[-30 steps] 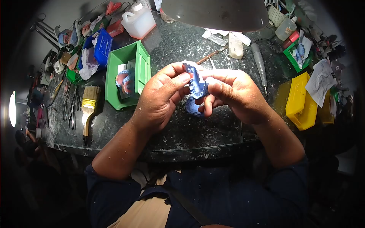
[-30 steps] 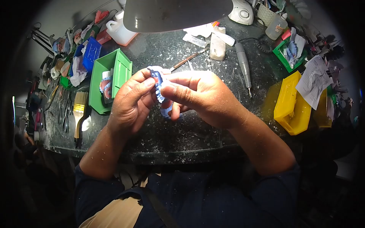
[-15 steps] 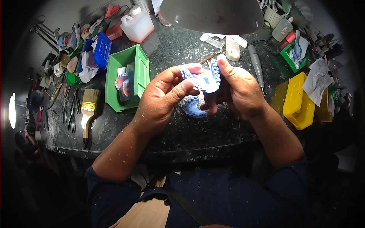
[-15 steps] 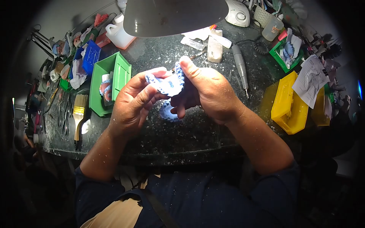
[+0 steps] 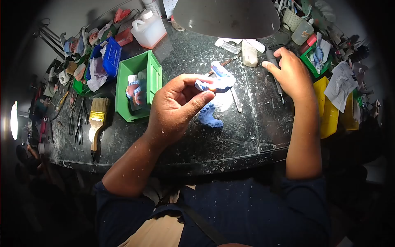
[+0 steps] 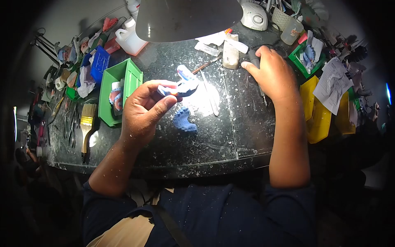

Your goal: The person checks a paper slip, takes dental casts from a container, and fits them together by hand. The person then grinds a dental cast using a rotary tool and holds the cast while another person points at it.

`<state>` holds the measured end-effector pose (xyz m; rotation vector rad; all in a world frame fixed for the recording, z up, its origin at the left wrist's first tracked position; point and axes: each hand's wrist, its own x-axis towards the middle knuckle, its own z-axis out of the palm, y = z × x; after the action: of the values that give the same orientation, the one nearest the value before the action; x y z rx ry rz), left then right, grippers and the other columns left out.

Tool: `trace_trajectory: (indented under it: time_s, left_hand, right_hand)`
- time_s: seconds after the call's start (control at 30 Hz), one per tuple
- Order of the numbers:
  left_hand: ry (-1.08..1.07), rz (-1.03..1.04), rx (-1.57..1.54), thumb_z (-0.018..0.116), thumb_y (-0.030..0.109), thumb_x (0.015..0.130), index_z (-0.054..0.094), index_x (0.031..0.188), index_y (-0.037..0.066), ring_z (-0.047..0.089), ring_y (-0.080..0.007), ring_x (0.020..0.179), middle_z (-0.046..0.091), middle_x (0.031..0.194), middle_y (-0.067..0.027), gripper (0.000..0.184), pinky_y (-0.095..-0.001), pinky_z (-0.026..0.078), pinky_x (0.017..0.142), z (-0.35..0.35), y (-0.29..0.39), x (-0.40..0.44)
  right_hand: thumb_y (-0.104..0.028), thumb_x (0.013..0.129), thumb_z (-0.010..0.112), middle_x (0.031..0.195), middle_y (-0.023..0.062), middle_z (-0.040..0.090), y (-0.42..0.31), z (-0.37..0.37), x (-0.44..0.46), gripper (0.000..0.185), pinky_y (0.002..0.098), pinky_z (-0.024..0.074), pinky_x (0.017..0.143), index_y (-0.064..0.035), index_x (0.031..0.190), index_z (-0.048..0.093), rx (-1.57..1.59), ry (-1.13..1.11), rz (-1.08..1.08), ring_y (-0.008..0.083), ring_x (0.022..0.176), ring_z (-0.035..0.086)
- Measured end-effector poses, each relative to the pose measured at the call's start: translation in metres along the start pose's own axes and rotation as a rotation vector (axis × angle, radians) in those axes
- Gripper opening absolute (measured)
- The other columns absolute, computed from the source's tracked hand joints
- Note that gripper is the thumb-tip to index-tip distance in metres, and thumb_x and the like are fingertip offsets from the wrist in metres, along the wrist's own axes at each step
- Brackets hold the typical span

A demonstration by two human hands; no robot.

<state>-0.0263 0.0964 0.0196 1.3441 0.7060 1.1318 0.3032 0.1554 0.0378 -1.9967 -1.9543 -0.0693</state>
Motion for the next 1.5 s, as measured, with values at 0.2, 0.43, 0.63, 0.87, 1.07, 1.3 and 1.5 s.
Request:
trace_trajectory:
  time_s: [0.2,0.43,0.63,0.87,1.07,1.3,1.5]
  left_hand:
    - [-0.005,0.067,-0.011,0.073,0.000,0.104,0.063,0.136,-0.002,0.071,-0.0160,0.117,0.072,0.123,-0.0112,0.033,-0.0305,0.056,0.104,0.002,0.003,-0.002]
    - [0.033,0.057,-0.020,0.073,0.001,0.103,0.063,0.131,0.001,0.068,-0.0120,0.108,0.071,0.116,-0.0071,0.030,-0.0283,0.055,0.099,-0.003,0.005,-0.001]
    - [0.078,-0.022,-0.021,0.074,0.002,0.101,0.064,0.126,0.002,0.065,-0.0088,0.105,0.070,0.113,-0.0049,0.027,-0.0254,0.052,0.094,-0.007,0.007,0.001]
    - [0.114,0.058,0.009,0.073,-0.003,0.099,0.062,0.125,0.003,0.065,-0.0095,0.105,0.069,0.113,-0.0051,0.029,-0.0253,0.052,0.091,-0.006,-0.001,0.005]
    - [0.091,0.058,0.044,0.072,-0.007,0.098,0.060,0.125,0.001,0.067,-0.0117,0.109,0.069,0.116,-0.0068,0.031,-0.0287,0.055,0.096,-0.003,-0.004,0.003]
    - [0.124,0.007,0.056,0.077,-0.002,0.098,0.062,0.123,0.002,0.068,-0.0116,0.109,0.071,0.115,-0.0058,0.030,-0.0295,0.056,0.099,-0.001,-0.002,0.002]
    - [0.156,-0.002,0.087,0.071,-0.002,0.101,0.061,0.124,0.003,0.065,-0.0110,0.102,0.067,0.111,-0.0029,0.025,-0.0280,0.053,0.095,0.003,-0.005,0.003]
  right_hand:
    - [-0.050,0.097,0.076,0.119,0.0257,0.076,0.003,-0.002,0.007,0.057,0.0523,0.0575,0.098,0.0018,0.119,0.070,-0.082,-0.281,0.200,0.0433,0.114,0.073]
    - [-0.051,0.108,0.063,0.062,-0.0043,0.050,-0.004,0.013,0.014,0.042,0.0264,0.0322,0.038,-0.0118,0.094,0.060,1.126,-0.070,0.394,0.0069,0.041,0.042]
    - [-0.056,0.109,0.062,0.062,-0.0060,0.038,-0.044,-0.003,-0.016,0.046,0.0250,0.0405,0.040,-0.0181,0.091,0.045,2.066,-0.246,0.039,0.0062,0.040,0.038]
    - [-0.046,0.099,0.082,0.093,0.0132,0.071,-0.077,0.005,-0.053,0.054,0.0457,0.0640,0.085,-0.0024,0.117,0.056,1.546,-0.109,-0.455,0.0256,0.084,0.076]
    - [-0.026,0.103,0.078,0.093,0.0134,0.070,-0.091,0.011,-0.060,0.037,0.0615,0.0583,0.106,-0.0052,0.115,0.050,1.470,-0.007,-0.583,0.0269,0.098,0.076]
    - [-0.005,0.095,0.080,0.104,0.0150,0.072,-0.093,0.025,-0.058,0.030,0.0476,0.0615,0.101,-0.0014,0.113,0.056,1.576,-0.038,-0.587,0.0277,0.109,0.077]
    - [-0.024,0.092,0.088,0.097,0.0079,0.075,-0.088,0.021,-0.058,0.038,0.0296,0.0616,0.079,-0.0023,0.116,0.068,1.349,0.084,-0.526,0.0129,0.091,0.076]
